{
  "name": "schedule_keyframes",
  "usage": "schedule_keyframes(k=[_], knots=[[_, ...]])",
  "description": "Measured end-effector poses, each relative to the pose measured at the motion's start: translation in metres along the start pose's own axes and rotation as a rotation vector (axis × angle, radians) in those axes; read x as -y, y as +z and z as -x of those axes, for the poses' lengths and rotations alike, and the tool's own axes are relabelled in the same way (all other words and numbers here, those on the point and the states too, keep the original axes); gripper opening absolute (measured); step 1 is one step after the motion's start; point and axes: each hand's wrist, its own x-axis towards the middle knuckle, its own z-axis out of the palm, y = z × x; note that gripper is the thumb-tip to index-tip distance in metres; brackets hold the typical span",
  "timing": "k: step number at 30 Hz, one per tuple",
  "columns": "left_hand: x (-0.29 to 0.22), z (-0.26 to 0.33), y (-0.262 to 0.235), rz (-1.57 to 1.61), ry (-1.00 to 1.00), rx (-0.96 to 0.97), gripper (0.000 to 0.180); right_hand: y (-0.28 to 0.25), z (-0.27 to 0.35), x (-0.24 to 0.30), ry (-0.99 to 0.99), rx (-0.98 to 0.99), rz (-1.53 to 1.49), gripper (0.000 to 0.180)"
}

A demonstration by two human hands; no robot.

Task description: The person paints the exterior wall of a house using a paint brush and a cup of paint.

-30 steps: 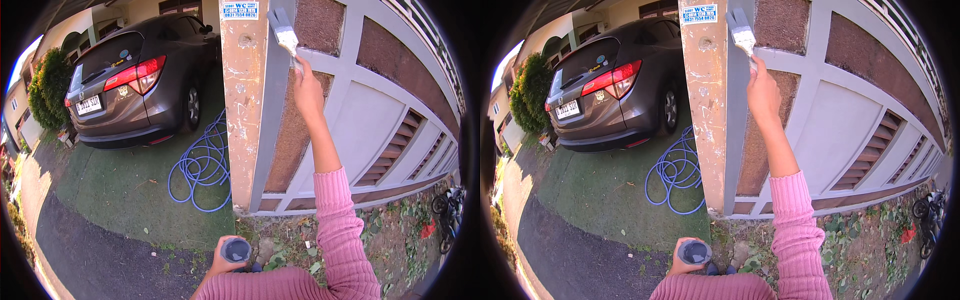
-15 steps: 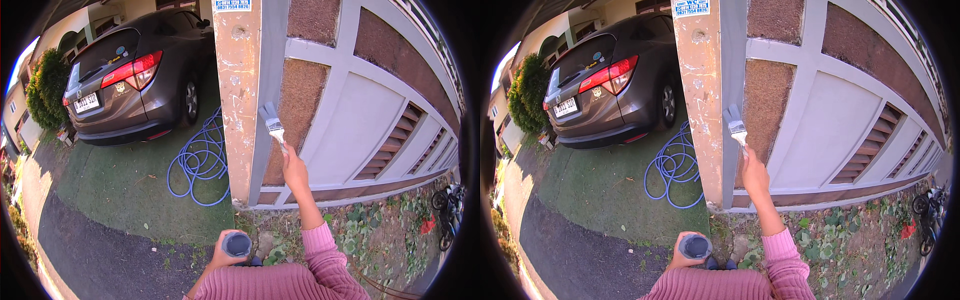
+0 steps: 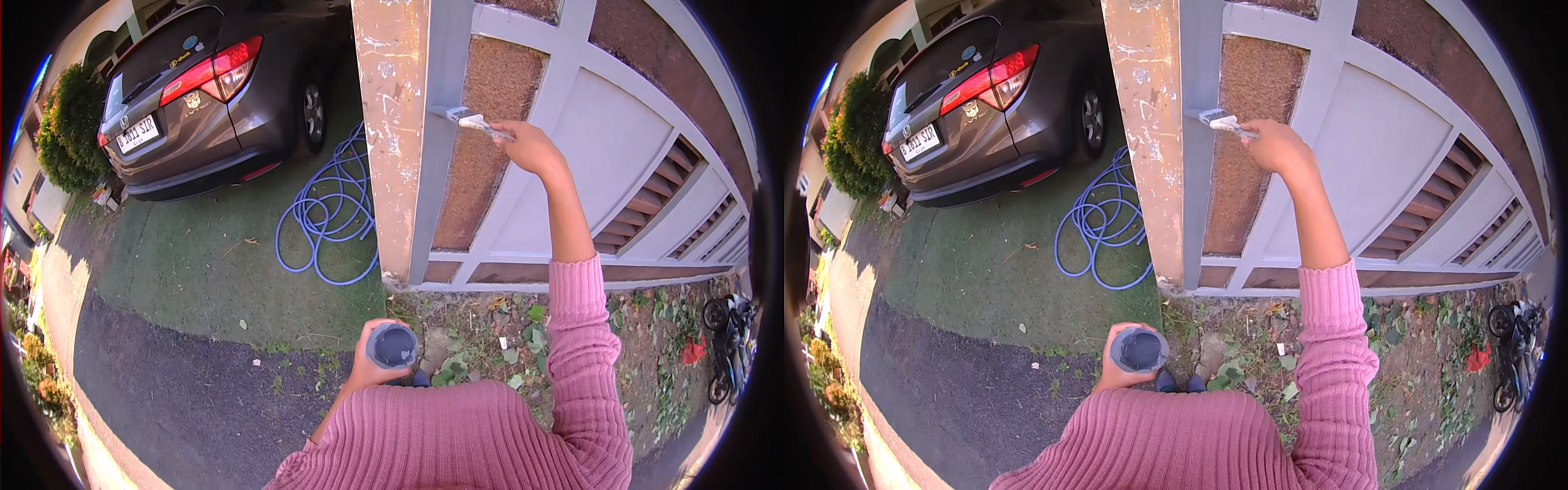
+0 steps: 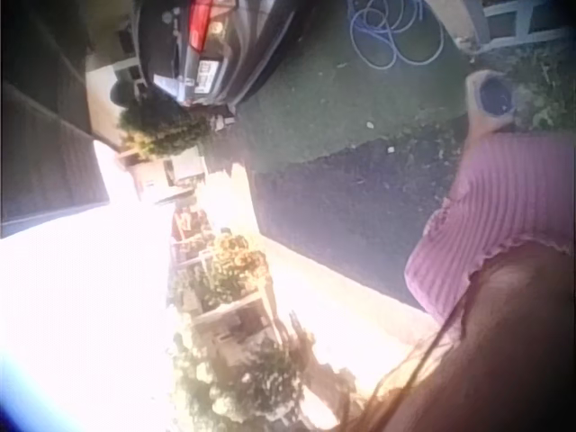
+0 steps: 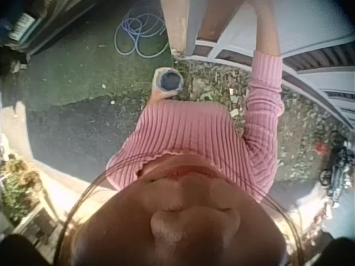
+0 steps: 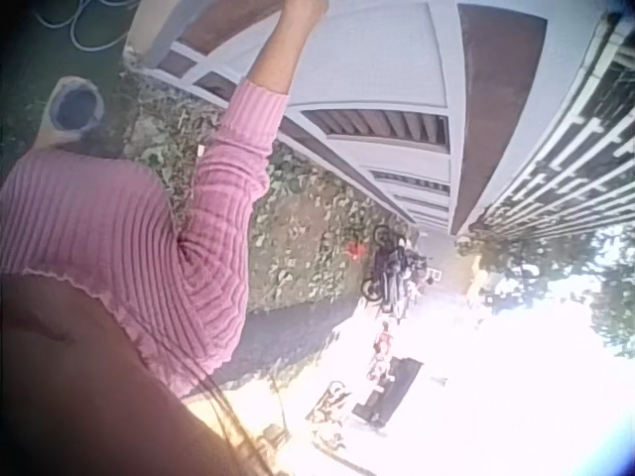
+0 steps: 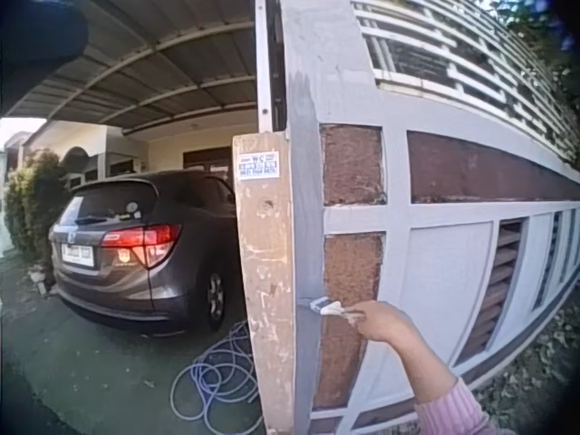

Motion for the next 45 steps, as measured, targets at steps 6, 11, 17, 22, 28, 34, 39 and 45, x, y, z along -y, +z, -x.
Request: schedule_keyframes(k=[6,11,17,22,28,34,39,45], knots=[[-0.003,0.003,0.001,0.015,0.018,-0.012,0.075,-0.060,-0.004,0.023,-0.091,-0.187,-0.027,0.033],[-0.003,0.002,-0.002,0.006,0.037,0.003,0.073,-0.080,0.005,0.044,-0.154,-0.466,-0.076,0.034],[0.000,0.004,-0.001,0.009,-0.010,0.023,0.076,-0.043,0.012,0.080,-0.012,-0.650,-0.062,0.036],[0.000,0.010,-0.005,-0.003,0.000,0.026,0.076,0.050,0.034,0.052,0.162,-0.431,-0.040,0.036],[0.004,0.017,-0.010,0.023,-0.030,0.003,0.075,0.155,0.089,0.015,0.275,-0.122,-0.025,0.037],[0.002,0.021,-0.011,0.008,-0.024,-0.007,0.074,0.199,0.101,-0.020,0.364,0.116,-0.101,0.037],[0.002,0.024,-0.011,0.007,-0.047,-0.002,0.074,0.156,0.067,-0.013,0.347,0.019,-0.131,0.037],[-0.002,0.026,-0.011,-0.005,-0.069,0.022,0.073,0.075,0.071,0.026,0.147,-0.354,-0.204,0.035]])
